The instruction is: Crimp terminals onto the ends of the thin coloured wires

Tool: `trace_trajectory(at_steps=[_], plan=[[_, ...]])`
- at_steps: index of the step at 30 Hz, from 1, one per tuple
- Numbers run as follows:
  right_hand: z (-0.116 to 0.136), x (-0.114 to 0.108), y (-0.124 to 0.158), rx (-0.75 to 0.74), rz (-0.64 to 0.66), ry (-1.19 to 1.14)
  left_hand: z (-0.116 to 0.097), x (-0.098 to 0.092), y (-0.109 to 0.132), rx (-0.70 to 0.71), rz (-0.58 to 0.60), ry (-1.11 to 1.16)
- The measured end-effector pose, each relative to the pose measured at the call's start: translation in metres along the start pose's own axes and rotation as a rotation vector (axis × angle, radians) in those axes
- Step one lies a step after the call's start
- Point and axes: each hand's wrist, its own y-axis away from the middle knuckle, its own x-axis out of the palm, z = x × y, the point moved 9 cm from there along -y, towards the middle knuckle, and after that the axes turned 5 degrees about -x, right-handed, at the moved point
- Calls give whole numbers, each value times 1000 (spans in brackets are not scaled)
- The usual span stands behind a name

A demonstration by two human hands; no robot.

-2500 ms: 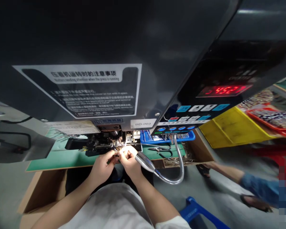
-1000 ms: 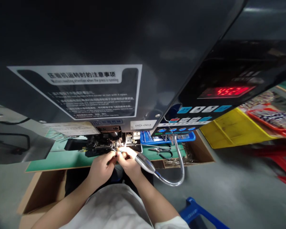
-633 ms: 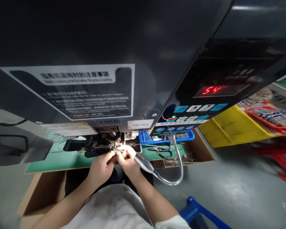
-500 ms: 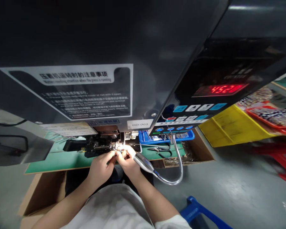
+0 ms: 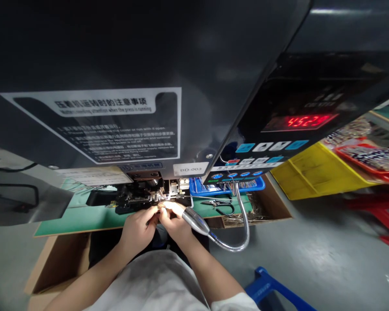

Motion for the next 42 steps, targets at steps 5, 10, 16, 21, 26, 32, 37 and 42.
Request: trace_trajectory(at_steps=[5, 10, 16, 21, 26, 32, 37, 42], plan=[[2, -3, 3, -80, -67, 41, 0, -1, 3, 12, -14, 0], [4, 1, -2, -65, -31, 33, 0, -5, 1, 10, -27, 3], [5, 3, -5, -24, 8, 16, 2, -4, -2, -16, -14, 11], [-4, 2, -1, 51, 1, 7, 3, -1, 0, -25, 21, 28], [-3, 4, -2, 72, 33, -19, 2, 2, -1, -15, 54, 37], [3, 6, -4, 45, 45, -21, 2, 4, -1, -12, 73, 41], [3, 6, -2, -13, 44, -11, 2, 3, 0, -11, 69, 43], [3, 2, 0, -38, -2, 16, 3, 1, 1, -21, 46, 32]])
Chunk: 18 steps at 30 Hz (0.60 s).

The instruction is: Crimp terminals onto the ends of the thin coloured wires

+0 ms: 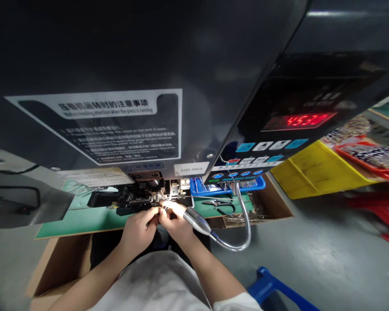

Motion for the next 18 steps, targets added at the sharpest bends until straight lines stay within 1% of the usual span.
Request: trace_trajectory(at_steps=[7, 14, 16, 18], plan=[[0, 4, -3, 11, 27, 3, 0, -5, -1, -19, -23, -4], [-4, 5, -2, 56, 48, 11, 1, -3, -3, -45, 16, 25], [-5, 4, 0, 86, 35, 3, 1, -2, -2, -58, 28, 45], [-11, 4, 3, 163, 19, -50, 1, -2, -1, -73, 43, 69]])
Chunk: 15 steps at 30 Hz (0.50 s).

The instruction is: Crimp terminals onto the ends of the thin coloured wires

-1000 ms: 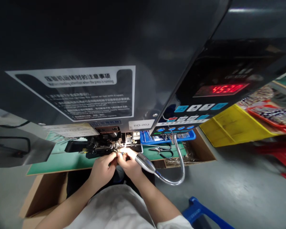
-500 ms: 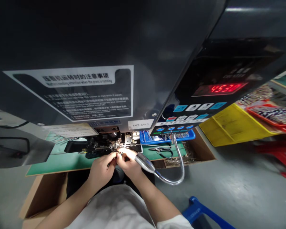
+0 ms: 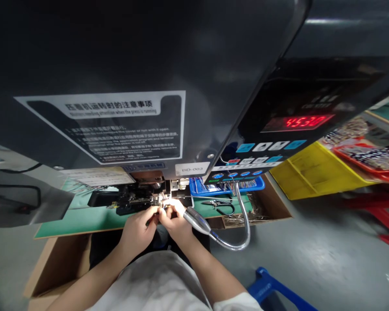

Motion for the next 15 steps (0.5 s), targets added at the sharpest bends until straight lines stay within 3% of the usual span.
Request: trace_trajectory(at_steps=[3, 9, 15], plan=[[-10, 3, 5, 149, 19, -142, -4, 0, 2, -8, 40, 45], [-11, 9, 17, 269, 117, -288, -7, 6, 11, -74, 220, 322], [-9, 24, 34, 424, 260, -583, 1, -12, 12, -100, 125, 415]])
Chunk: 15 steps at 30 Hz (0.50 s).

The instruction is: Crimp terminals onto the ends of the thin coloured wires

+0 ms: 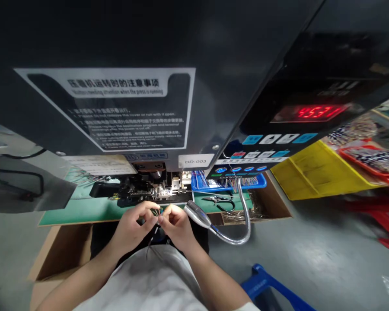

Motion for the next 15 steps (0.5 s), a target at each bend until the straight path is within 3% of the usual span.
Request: trace_trajectory(at_steps=[5, 15], plan=[[-4, 5, 5, 21, 21, -64, -4, 5, -2, -20, 31, 111], [-12, -2, 8, 15, -73, -174, -8, 5, 1, -42, -39, 199]])
